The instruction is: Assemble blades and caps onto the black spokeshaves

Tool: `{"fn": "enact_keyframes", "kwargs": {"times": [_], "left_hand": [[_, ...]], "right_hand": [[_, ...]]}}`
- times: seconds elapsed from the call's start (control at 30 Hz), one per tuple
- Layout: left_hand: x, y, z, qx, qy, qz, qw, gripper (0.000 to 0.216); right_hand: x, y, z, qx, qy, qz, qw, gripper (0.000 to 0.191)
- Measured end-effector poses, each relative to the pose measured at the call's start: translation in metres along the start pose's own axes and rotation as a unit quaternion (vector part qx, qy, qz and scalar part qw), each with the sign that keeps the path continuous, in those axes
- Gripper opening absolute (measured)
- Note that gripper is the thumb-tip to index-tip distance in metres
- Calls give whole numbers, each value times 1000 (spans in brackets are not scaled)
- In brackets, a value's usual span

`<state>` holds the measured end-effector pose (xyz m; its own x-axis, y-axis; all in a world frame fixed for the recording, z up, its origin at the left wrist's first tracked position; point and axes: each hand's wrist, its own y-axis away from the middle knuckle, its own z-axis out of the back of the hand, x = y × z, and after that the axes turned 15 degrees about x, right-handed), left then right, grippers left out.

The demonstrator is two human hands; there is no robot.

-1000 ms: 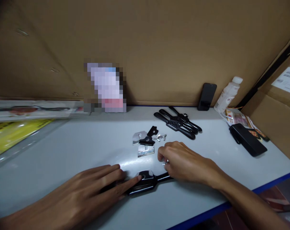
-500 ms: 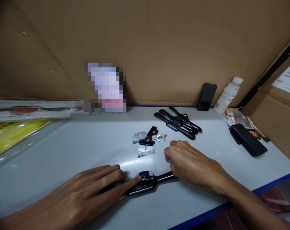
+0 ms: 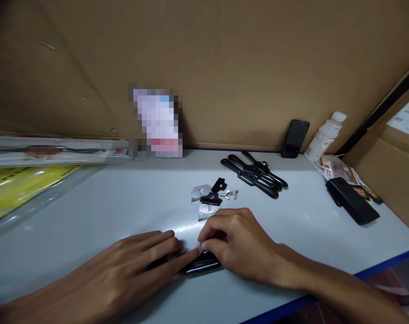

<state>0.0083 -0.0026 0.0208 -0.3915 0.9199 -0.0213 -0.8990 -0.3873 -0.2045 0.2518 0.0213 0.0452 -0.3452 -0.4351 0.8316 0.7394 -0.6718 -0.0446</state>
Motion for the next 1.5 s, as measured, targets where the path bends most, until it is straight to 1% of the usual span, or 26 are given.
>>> {"fn": "enact_keyframes", "kwargs": {"times": [0.13,0.3,0.37,0.43,0.5,0.6,0.67,0.73,0.8,0.9,1.07,1.13,1.2,1.3,1.37,1.43,1.5], "left_hand": [[1,-1,-1,-4,-2,1,1000,42],[1,2,-3,5,11,1,1000,38],[1,3,-5,1,9,2,1000,39],[-1,2,-5,-6,3,9,1000,40],[-2,2,-6,-9,0,21,1000,41],[-2,1,-7,-4,13,34,999,39],[-2,2,-8,1,27,36,999,33],[-2,4,-9,4,40,37,998,27],[-2,5,-10,7,46,42,998,24],[-1,8,-12,10,54,47,997,23],[-1,7,-14,15,42,51,998,26],[-1,6,-14,13,41,54,998,30],[-1,5,-13,10,37,56,998,32],[-2,4,-11,-2,17,54,998,35],[-2,3,-10,-7,6,53,999,40],[-2,3,-11,-9,7,51,999,41],[-2,4,-11,-9,14,47,999,38]], "right_hand": [[-1,-1,-2,2,3,-5,1000,21],[-3,1,-7,0,25,2,1000,20],[-4,3,-9,1,50,15,999,19],[-6,5,-10,9,104,34,994,17],[-6,6,-11,26,189,54,980,17],[-4,6,-12,62,319,95,941,23],[-3,5,-12,85,365,120,919,24],[-2,4,-11,104,382,136,908,24],[-2,4,-8,122,377,142,907,23],[-1,4,-2,144,350,146,914,22],[-2,5,2,128,359,132,915,21],[-3,4,-1,120,338,122,925,22],[-4,3,-6,102,288,94,948,20],[-6,0,-9,73,161,20,984,16],[-6,-1,-9,66,90,-24,993,16],[-7,-1,-7,62,92,-31,993,18],[-8,-1,-5,56,158,-2,986,19]]}}
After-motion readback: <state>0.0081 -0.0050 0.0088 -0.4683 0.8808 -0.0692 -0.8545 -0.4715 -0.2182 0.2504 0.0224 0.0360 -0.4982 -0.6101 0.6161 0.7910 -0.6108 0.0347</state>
